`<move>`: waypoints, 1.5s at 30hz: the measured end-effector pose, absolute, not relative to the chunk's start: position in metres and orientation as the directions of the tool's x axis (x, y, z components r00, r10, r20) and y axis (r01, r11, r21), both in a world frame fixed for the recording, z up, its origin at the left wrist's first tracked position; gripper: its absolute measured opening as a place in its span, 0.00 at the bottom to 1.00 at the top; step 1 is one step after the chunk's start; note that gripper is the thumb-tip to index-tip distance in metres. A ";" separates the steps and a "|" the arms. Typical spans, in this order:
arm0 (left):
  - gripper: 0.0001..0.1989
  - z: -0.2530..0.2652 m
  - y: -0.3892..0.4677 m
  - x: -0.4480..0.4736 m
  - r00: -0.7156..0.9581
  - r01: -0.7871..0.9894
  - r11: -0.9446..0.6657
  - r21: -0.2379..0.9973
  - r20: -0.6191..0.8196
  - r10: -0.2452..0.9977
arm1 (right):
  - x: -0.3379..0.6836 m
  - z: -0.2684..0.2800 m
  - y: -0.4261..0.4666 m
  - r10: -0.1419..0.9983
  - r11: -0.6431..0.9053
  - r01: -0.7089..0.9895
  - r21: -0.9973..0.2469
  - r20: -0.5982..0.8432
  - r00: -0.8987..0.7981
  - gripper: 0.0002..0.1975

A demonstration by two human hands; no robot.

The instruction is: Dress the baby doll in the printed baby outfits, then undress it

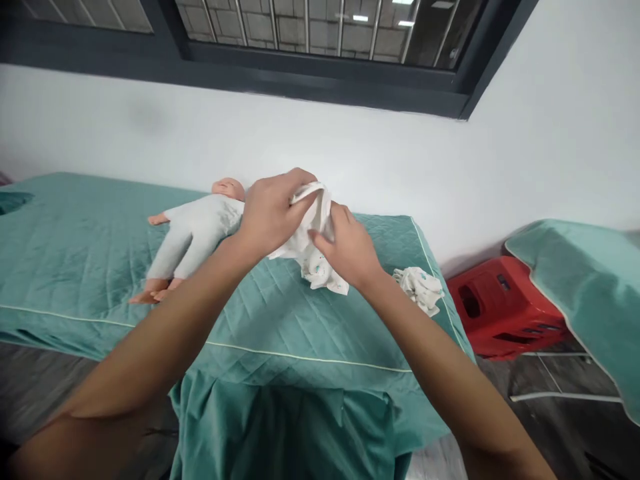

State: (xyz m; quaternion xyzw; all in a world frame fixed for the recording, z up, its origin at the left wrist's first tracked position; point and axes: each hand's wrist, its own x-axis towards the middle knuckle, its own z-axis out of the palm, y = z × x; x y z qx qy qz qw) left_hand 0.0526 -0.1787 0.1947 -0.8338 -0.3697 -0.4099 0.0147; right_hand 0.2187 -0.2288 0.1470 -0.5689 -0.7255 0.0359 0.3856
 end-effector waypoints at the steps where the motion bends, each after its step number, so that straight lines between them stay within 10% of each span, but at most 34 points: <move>1: 0.12 0.199 -0.182 0.044 0.374 0.616 -0.725 0.308 0.696 0.613 | 0.216 0.155 -0.226 0.849 0.332 0.837 -0.436 0.525 -0.063 0.16; 10: 0.17 0.185 -0.188 0.022 0.496 0.508 -0.740 0.440 0.553 0.669 | 0.205 0.182 -0.225 0.824 0.388 0.747 -0.540 0.566 -0.019 0.12; 22: 0.13 0.155 -0.182 0.011 0.347 0.565 -0.727 0.389 0.688 0.638 | 0.251 0.158 -0.228 0.865 0.246 0.963 -0.114 0.474 -0.165 0.17; 29: 0.13 0.141 -0.186 -0.037 0.219 0.643 -0.579 0.501 0.604 0.766 | 0.285 0.162 -0.254 0.897 0.188 0.901 -0.390 0.442 0.004 0.14; 36: 0.13 0.159 -0.181 -0.059 0.277 0.680 -0.339 0.650 0.201 0.940 | 0.303 0.168 -0.251 0.966 0.053 0.797 -0.602 0.234 0.112 0.09; 45: 0.23 0.060 -0.107 -0.034 0.319 0.888 -0.279 0.365 -0.054 0.946 | 0.289 0.072 -0.187 0.997 -0.066 0.989 -0.135 -0.047 0.060 0.22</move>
